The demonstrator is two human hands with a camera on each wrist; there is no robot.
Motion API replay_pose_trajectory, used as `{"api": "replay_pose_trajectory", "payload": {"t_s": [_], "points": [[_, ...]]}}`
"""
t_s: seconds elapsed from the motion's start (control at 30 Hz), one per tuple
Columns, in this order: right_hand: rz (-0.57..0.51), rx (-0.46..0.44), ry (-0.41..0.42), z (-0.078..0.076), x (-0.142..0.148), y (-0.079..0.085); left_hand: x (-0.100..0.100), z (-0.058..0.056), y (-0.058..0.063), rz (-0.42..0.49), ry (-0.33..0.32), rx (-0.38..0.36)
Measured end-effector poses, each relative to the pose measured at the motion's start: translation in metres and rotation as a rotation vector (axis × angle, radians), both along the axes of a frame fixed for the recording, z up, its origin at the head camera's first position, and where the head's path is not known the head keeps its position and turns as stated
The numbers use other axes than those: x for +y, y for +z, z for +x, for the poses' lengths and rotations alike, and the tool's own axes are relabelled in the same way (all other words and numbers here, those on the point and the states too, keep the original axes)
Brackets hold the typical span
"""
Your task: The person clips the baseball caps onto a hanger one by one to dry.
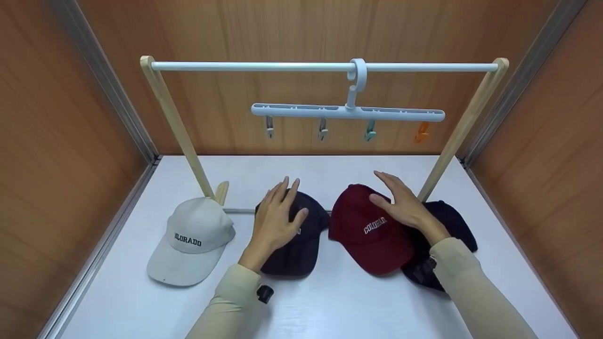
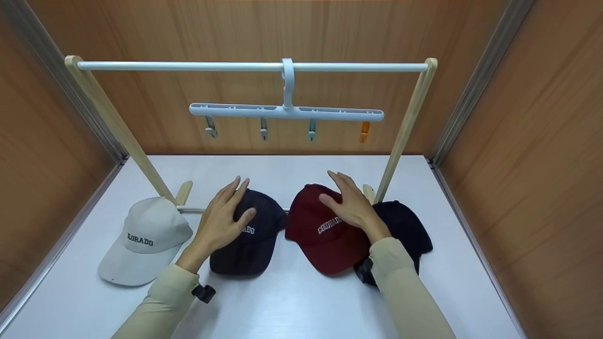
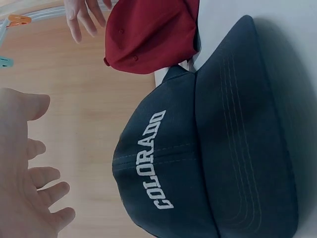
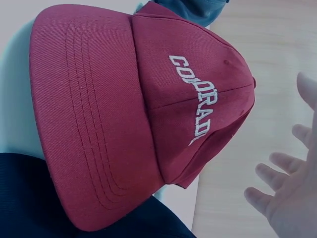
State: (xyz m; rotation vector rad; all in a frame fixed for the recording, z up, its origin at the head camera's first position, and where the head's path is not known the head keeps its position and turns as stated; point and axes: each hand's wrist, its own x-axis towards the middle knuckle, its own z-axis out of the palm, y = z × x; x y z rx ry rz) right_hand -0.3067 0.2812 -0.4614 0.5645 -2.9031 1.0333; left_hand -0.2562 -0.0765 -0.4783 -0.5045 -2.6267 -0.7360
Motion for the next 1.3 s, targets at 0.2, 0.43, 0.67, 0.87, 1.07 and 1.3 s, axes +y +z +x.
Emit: {"api": "replay_pose_trajectory", "payload": {"t_s": [0.2,0.43,0.67,0.87,1.07,1.3], "points": [[-0.025,-0.011,0.004,-0.005,-0.001,0.000,0.008,0.000,-0.002,0.057,-0.017,-0.030],[-0.041,-0.030,-0.005,-0.007,0.000,-0.004,0.021,0.000,-0.005,0.121,-0.064,-0.107],[-0.057,-0.014,0.001,-0.009,-0.001,-0.011,0.031,0.002,-0.010,0.183,-0.088,-0.167],[-0.076,-0.019,-0.007,-0.011,-0.002,-0.018,0.039,0.002,-0.014,0.277,-0.131,-0.235],[-0.087,0.000,-0.002,-0.012,-0.005,-0.022,0.048,0.002,-0.020,0.348,-0.169,-0.292],[-0.120,-0.024,0.003,-0.014,-0.008,-0.025,0.054,0.001,-0.028,0.433,-0.207,-0.331]]}}
